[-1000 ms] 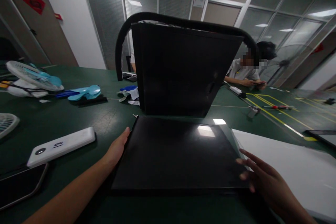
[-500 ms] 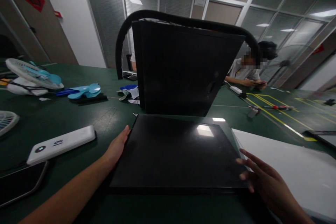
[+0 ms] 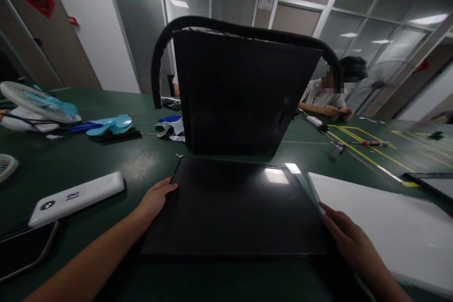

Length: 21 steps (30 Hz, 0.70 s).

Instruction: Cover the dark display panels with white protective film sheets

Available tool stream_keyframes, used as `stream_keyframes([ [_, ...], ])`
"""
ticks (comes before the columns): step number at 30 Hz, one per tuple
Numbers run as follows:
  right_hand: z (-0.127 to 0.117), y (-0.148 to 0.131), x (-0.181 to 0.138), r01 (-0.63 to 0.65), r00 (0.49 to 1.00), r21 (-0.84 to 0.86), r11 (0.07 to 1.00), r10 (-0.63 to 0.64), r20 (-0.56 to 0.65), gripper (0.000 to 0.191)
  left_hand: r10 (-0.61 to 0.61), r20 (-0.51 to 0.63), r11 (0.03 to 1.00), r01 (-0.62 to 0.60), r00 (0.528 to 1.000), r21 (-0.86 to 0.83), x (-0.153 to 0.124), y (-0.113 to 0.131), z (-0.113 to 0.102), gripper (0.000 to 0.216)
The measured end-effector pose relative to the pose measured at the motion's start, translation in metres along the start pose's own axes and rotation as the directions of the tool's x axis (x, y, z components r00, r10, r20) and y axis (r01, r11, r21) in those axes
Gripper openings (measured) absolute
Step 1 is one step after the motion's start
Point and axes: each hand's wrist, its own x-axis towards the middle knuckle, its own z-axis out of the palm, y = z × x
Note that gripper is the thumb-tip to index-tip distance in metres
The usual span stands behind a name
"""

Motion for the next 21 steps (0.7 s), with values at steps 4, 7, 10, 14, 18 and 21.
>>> stream_keyframes([
  [4,0.012,0.004,-0.002,0.186,0.982,-0.187,0.965,-0.187,0.014,0.07,0.003,0.05,0.999,-0.005,0.999,0.045,-0.001,0.002,-0.003,0.051],
  [7,0.023,0.001,-0.01,0.302,0.95,-0.314,0.9,-0.31,0.023,0.064,0.001,0.15,0.996,-0.015,0.989,0.092,-0.004,0.002,-0.005,0.047],
  [10,0.03,-0.001,-0.017,0.375,0.919,-0.406,0.833,-0.393,0.044,0.064,0.009,0.205,0.987,-0.042,0.979,0.154,-0.005,0.003,-0.007,0.04],
  [14,0.03,-0.001,-0.018,0.44,0.885,-0.484,0.756,-0.457,0.089,0.062,0.05,0.225,0.954,-0.113,0.973,0.277,-0.001,0.004,-0.014,0.034],
  [18,0.003,0.008,-0.014,0.46,0.862,-0.544,0.702,-0.5,0.084,0.056,0.158,0.161,0.829,-0.22,0.974,0.514,0.014,0.008,-0.027,0.027],
  [21,-0.038,0.041,-0.013,0.425,0.845,-0.6,0.677,-0.535,-0.005,0.068,0.273,0.162,0.638,-0.305,0.948,0.707,0.023,0.012,-0.039,0.028],
])
